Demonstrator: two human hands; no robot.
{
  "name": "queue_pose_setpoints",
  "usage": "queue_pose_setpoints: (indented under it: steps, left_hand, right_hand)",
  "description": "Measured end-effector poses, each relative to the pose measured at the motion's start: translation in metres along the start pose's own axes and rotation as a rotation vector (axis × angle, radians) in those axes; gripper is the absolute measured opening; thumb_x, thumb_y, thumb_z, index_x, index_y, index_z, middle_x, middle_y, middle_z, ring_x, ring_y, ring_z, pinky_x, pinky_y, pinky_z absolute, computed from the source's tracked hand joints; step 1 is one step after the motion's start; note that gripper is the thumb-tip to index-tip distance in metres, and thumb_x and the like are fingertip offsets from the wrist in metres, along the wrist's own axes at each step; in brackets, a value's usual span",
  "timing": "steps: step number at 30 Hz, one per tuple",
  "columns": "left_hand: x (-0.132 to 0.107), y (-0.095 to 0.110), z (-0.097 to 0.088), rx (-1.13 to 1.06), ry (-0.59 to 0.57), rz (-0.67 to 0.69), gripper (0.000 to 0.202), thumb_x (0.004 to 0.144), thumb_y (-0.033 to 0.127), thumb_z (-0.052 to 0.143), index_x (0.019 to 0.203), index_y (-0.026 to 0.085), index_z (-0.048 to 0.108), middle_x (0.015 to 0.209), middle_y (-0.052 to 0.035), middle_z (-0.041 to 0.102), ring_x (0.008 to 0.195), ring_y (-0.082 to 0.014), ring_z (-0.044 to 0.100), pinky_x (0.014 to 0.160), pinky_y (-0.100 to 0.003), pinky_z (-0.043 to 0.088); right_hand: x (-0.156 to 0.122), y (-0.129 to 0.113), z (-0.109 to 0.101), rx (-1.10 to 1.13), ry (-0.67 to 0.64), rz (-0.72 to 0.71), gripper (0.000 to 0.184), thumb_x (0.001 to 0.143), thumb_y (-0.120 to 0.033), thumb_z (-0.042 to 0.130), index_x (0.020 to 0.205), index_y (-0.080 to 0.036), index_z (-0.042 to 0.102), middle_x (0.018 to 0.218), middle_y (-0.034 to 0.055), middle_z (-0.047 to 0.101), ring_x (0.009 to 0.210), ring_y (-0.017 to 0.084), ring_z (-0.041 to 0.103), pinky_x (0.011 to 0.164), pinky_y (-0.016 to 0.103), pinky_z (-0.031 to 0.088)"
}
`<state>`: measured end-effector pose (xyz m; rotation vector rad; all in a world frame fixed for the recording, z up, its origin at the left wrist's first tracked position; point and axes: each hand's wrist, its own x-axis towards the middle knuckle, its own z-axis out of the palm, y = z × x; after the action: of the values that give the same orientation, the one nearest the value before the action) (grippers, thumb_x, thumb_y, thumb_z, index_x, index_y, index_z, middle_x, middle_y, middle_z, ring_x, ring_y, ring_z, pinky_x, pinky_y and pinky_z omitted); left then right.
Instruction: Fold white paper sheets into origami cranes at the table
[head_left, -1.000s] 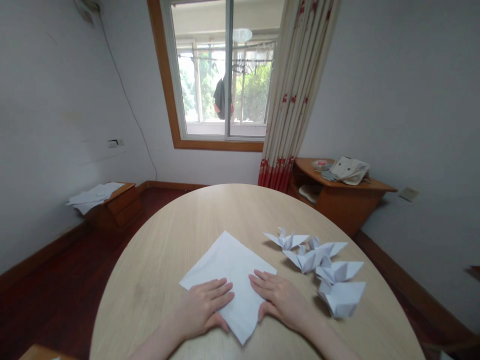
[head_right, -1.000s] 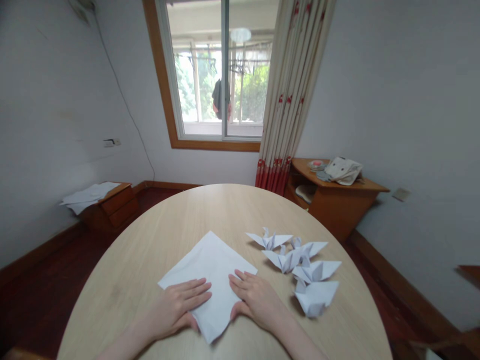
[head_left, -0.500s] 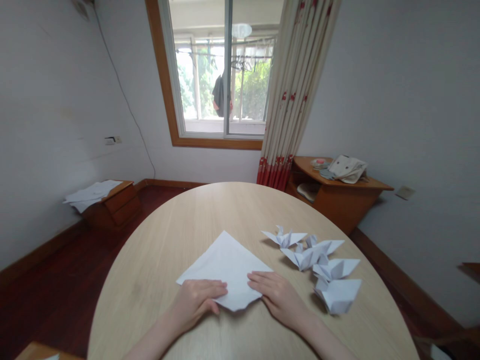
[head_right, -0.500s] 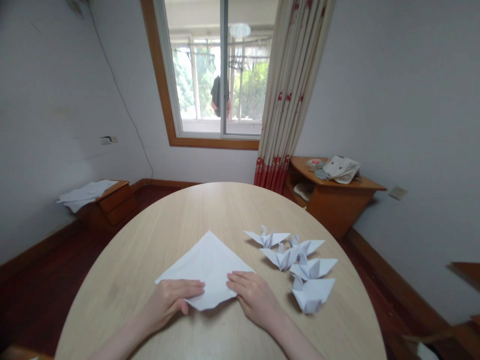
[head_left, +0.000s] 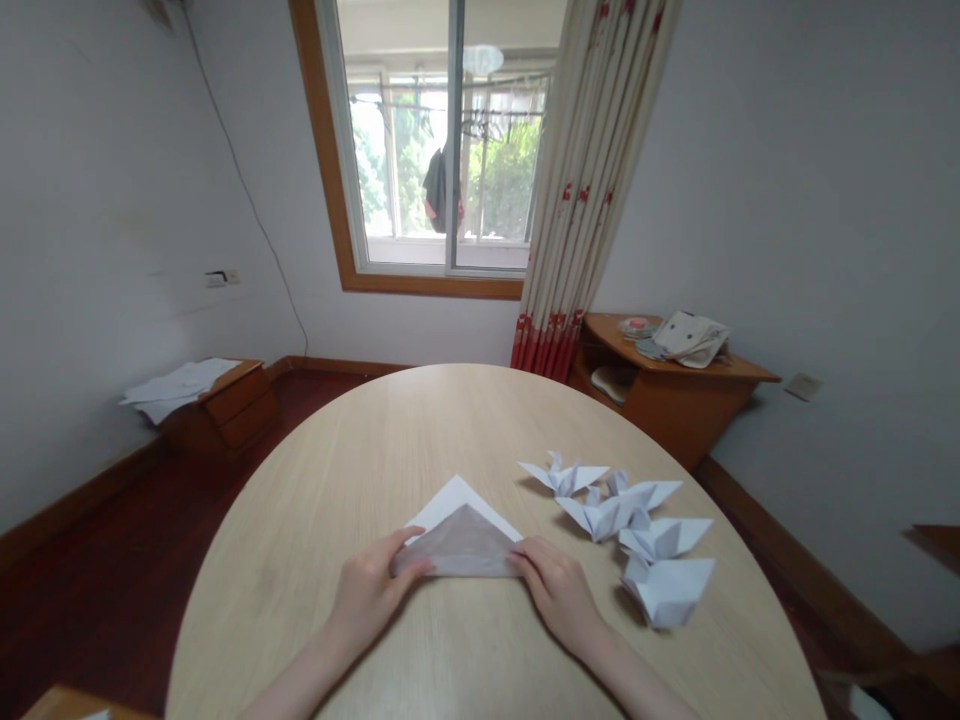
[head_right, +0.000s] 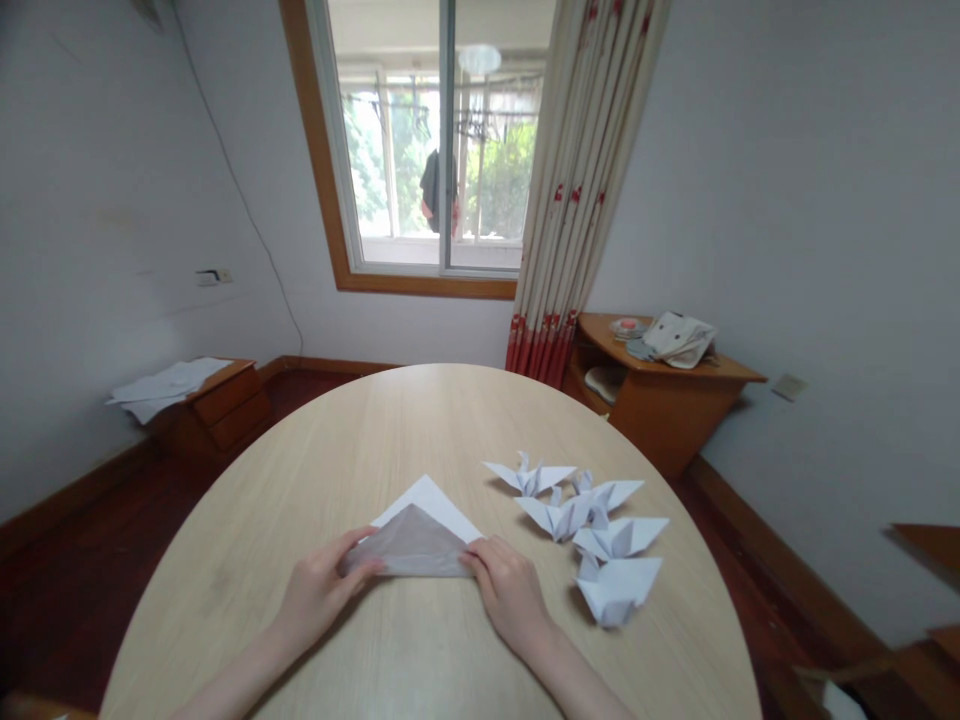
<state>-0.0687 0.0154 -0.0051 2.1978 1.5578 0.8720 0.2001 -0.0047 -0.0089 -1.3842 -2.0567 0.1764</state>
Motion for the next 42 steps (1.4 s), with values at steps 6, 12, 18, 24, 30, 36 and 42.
queue_pose_setpoints:
  steps: [6, 12, 18, 24, 30, 36, 42]
  left_hand:
    - [0.003, 0.007, -0.001, 0.179, -0.044, -0.104, 0.025, 0.088, 0.04, 0.056, 0.105, 0.023, 0.062, 0.085, -0.0013, 0.074, 0.077, -0.0225, 0.071, 0.064, -0.026, 0.047]
    - [0.007, 0.011, -0.006, 0.329, -0.189, -0.204, 0.028, 0.092, 0.045, 0.049, 0.107, 0.023, 0.058, 0.089, -0.004, 0.075, 0.084, -0.0253, 0.071, 0.062, -0.026, 0.042]
    - [0.008, 0.016, -0.008, 0.407, -0.277, -0.176, 0.033, 0.094, 0.046, 0.045, 0.114, 0.022, 0.055, 0.092, -0.0059, 0.074, 0.086, -0.0265, 0.071, 0.064, -0.028, 0.044]
    - [0.003, 0.014, -0.005, 0.45, -0.217, -0.078, 0.033, 0.095, 0.041, 0.043, 0.118, 0.02, 0.054, 0.101, -0.008, 0.071, 0.091, -0.0254, 0.068, 0.069, -0.03, 0.048]
    - [0.001, 0.014, -0.002, 0.509, -0.022, 0.136, 0.024, 0.094, 0.033, 0.045, 0.105, 0.019, 0.059, 0.101, -0.0088, 0.067, 0.093, -0.0262, 0.062, 0.072, -0.035, 0.049]
    - [0.0, 0.015, 0.003, 0.457, 0.197, 0.306, 0.027, 0.092, 0.027, 0.045, 0.111, 0.015, 0.058, 0.109, -0.0133, 0.066, 0.098, -0.0294, 0.061, 0.079, -0.043, 0.049]
    - [-0.007, 0.022, 0.02, 0.359, 0.191, 0.446, 0.032, 0.095, 0.025, 0.042, 0.122, 0.012, 0.054, 0.121, -0.0149, 0.064, 0.112, -0.0278, 0.059, 0.093, -0.043, 0.049]
  right_hand:
    - [0.001, 0.002, 0.004, -0.085, -0.015, 0.053, 0.049, 0.102, -0.042, 0.019, 0.082, -0.022, 0.059, 0.074, 0.0052, 0.069, 0.069, 0.021, 0.067, 0.061, 0.028, 0.046]
    - [0.0, 0.01, 0.01, -0.194, -0.069, 0.106, 0.046, 0.102, -0.042, 0.018, 0.084, -0.022, 0.056, 0.07, 0.0057, 0.069, 0.066, 0.023, 0.068, 0.053, 0.027, 0.041]
    - [0.0, 0.009, 0.01, -0.249, -0.12, 0.12, 0.034, 0.101, -0.034, 0.026, 0.094, -0.02, 0.056, 0.076, 0.0076, 0.07, 0.068, 0.025, 0.069, 0.053, 0.028, 0.042]
    - [0.001, 0.003, 0.007, -0.238, -0.115, 0.094, 0.029, 0.099, -0.028, 0.033, 0.115, -0.016, 0.054, 0.104, 0.0117, 0.07, 0.092, 0.026, 0.068, 0.069, 0.032, 0.051]
    - [0.001, -0.001, 0.005, -0.3, -0.069, 0.023, 0.036, 0.098, -0.029, 0.037, 0.127, -0.015, 0.051, 0.105, 0.0131, 0.067, 0.096, 0.028, 0.064, 0.075, 0.038, 0.054]
    - [0.001, -0.007, 0.004, -0.33, 0.021, -0.067, 0.038, 0.097, -0.028, 0.04, 0.131, -0.015, 0.051, 0.123, 0.016, 0.061, 0.11, 0.03, 0.057, 0.091, 0.047, 0.049]
    - [-0.005, -0.025, 0.015, -0.237, 0.007, -0.151, 0.042, 0.097, -0.025, 0.039, 0.138, -0.014, 0.045, 0.137, 0.0155, 0.053, 0.124, 0.028, 0.049, 0.101, 0.047, 0.045]
